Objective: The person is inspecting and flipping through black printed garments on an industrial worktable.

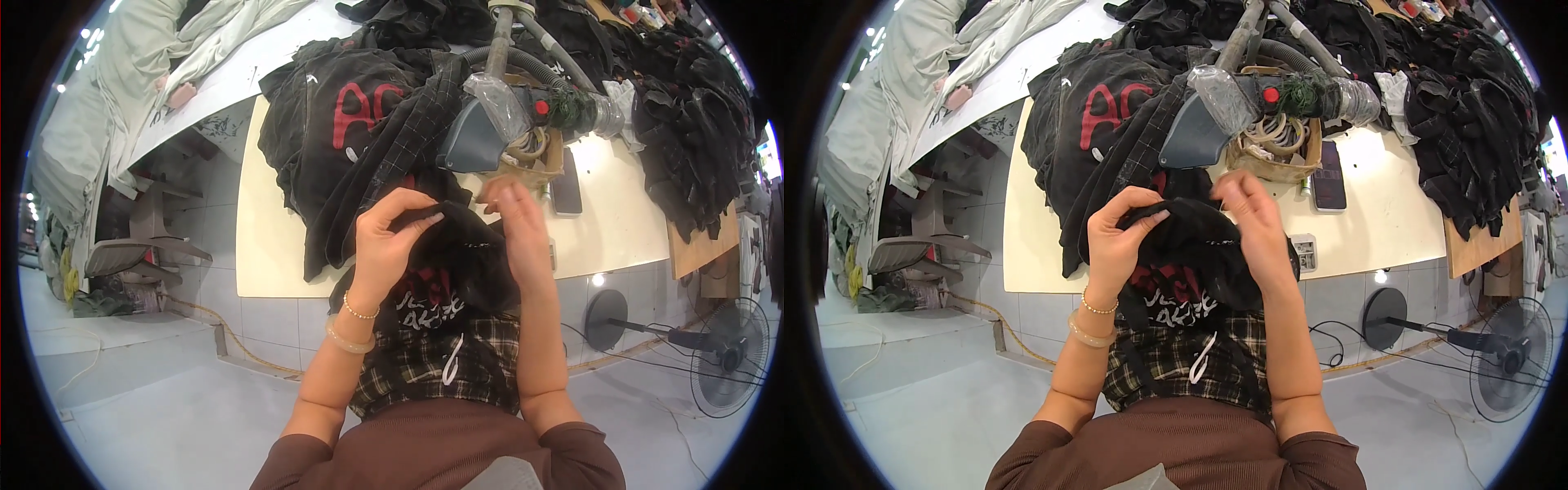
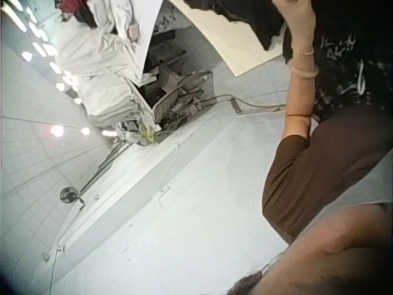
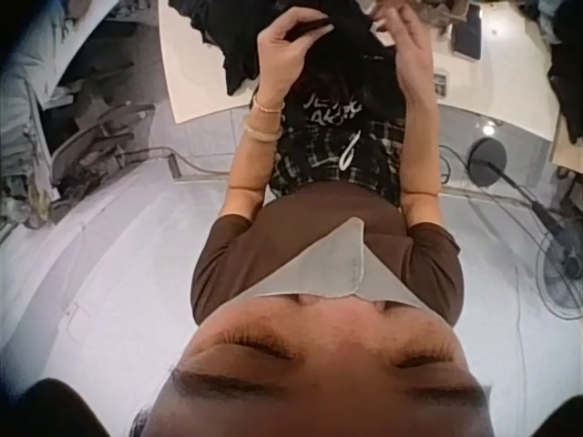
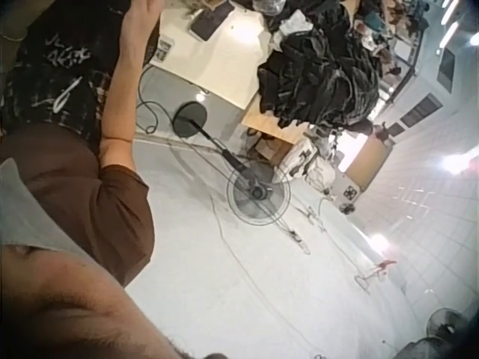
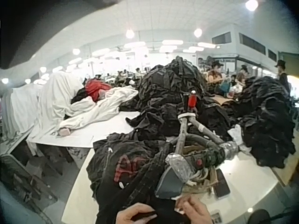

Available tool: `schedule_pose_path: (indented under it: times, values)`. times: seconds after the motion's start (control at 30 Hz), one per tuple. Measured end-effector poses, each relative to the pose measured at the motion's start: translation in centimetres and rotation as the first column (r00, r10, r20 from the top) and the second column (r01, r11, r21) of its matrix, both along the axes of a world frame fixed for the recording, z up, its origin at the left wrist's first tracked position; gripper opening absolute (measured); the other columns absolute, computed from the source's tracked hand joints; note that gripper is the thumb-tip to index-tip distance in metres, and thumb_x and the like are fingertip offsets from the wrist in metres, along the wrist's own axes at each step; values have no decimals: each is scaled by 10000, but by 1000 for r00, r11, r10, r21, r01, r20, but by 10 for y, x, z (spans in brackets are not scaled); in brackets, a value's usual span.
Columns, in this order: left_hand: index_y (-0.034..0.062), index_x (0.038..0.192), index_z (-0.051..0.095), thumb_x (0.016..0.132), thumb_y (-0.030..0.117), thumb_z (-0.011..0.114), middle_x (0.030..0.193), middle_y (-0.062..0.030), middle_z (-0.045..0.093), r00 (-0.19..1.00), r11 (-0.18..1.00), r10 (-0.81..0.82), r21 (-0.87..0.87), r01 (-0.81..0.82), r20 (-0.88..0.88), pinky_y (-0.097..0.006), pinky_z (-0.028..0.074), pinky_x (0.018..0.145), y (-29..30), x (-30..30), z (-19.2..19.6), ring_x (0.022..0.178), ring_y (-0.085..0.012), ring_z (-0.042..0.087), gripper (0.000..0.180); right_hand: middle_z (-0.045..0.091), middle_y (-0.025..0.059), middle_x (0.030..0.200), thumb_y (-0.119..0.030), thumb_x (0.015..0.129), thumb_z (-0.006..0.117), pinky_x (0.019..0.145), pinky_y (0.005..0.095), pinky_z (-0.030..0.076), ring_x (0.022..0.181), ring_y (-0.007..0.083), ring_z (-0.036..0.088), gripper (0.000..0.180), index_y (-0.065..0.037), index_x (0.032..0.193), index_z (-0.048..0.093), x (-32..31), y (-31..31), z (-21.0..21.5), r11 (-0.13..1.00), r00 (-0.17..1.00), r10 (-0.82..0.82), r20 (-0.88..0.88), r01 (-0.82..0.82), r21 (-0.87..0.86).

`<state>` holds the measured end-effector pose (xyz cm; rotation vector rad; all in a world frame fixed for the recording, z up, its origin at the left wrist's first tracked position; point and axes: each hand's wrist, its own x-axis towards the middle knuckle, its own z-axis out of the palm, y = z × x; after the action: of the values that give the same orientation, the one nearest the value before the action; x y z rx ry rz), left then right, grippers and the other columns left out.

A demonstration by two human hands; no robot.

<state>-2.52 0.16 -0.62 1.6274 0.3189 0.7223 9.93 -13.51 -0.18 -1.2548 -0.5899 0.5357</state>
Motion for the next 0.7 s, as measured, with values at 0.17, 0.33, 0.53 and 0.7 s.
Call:
schedule_pose_path:
  times: [0.17, 0.33, 0.53, 0.7]
  values:
    - [-40, 875, 635, 764, -129, 649, 873, -30, 649, 983, 990, 116, -103, -102, 142, -224, 484, 777, -4, 14, -5, 834, -92, 598, 142, 636, 66, 901, -161, 781, 766, 758, 265, 442, 815, 115, 555, 268, 21, 889, 601, -17, 12, -2, 967, 951, 40, 308, 40, -250]
    - [-43, 840, 617, 756, -148, 647, 880, -43, 621, 952, 979, 200, -80, -186, 232, -221, 475, 756, -12, 27, -7, 822, -109, 584, 137, 544, 7, 659, -89, 774, 767, 630, 238, 406, 661, 78, 449, 255, 23, 759, 539, -21, 25, 2, 931, 900, -295, 320, 346, -114]
    - [-26, 838, 603, 748, -156, 657, 844, -31, 579, 916, 948, 319, -83, -309, 241, -216, 464, 737, -14, 34, -8, 799, -95, 564, 167, 442, -48, 635, -91, 774, 780, 571, 223, 340, 649, 53, 363, 324, 1, 701, 478, -24, 33, 2, 915, 910, -363, 200, 389, -109]
    - [-22, 858, 612, 760, -157, 654, 847, -15, 564, 925, 953, 298, -131, -274, 235, -215, 463, 747, -14, 36, -9, 802, -85, 557, 172, 427, -60, 634, -98, 782, 781, 542, 216, 317, 635, 44, 346, 348, -11, 681, 460, -23, 32, 2, 919, 922, -364, 130, 378, -109]
